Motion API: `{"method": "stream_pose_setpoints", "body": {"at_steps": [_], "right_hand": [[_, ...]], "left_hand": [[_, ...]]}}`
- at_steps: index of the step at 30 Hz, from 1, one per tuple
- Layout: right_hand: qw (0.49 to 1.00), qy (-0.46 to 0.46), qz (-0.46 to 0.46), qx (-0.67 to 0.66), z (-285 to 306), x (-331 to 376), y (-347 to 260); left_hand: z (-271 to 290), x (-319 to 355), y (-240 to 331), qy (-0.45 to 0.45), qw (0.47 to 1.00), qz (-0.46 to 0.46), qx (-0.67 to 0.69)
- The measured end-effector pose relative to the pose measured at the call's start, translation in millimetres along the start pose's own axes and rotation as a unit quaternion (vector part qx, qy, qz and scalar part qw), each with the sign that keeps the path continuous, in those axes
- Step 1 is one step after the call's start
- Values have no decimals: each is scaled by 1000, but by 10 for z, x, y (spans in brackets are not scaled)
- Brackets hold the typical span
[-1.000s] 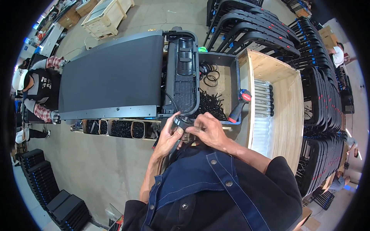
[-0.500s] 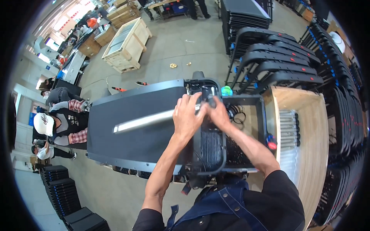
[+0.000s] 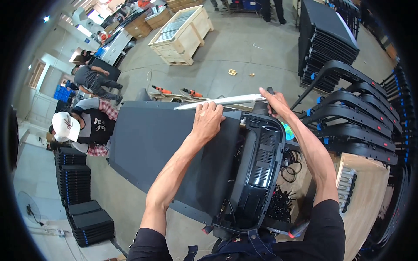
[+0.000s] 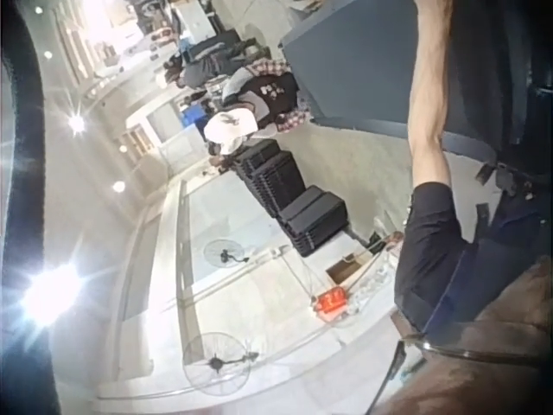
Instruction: Assembling the frame and covers of a treadmill using various power tools on an assembly line.
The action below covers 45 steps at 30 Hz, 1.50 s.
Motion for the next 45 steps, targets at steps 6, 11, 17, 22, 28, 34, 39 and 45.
{"method": "stream_pose_setpoints", "body": {"at_steps": [6,11,17,22,28,34,39,45], "right_hand": [[952,-230,15,202,-1109,-199,-486],[875,-328,56,350,-1669,-41,-647],[858,-247,230,388,-1681,39,-516],[931,-198,153,265,-1264,153,-332],[968,-141,72,193,-1158,287,-15],[951,-157,109,244,-368,655,-342],[972,-102,90,191,-229,527,128],[991,3,109,77,-307,458,638]], "left_hand": [[457,546,185,116,979,147,78],[898,2319,454,4,924,365,115],[775,3924,1380,-132,611,612,484],[725,3824,1582,-41,580,654,484],[559,4024,1729,-25,559,677,478],[1089,3800,2033,24,602,643,473],[922,3695,2293,21,632,617,468],[1204,3552,2174,62,811,509,281]]}}
Point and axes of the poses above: each hand's wrist, its own x-axis away from the middle knuckle, its own z-axis out of the back of the hand, y = z × x, the point moved 3 cm from there along -x, towards the middle knuckle, and after that the axes turned 11 degrees about -x, right-handed, at the moved point
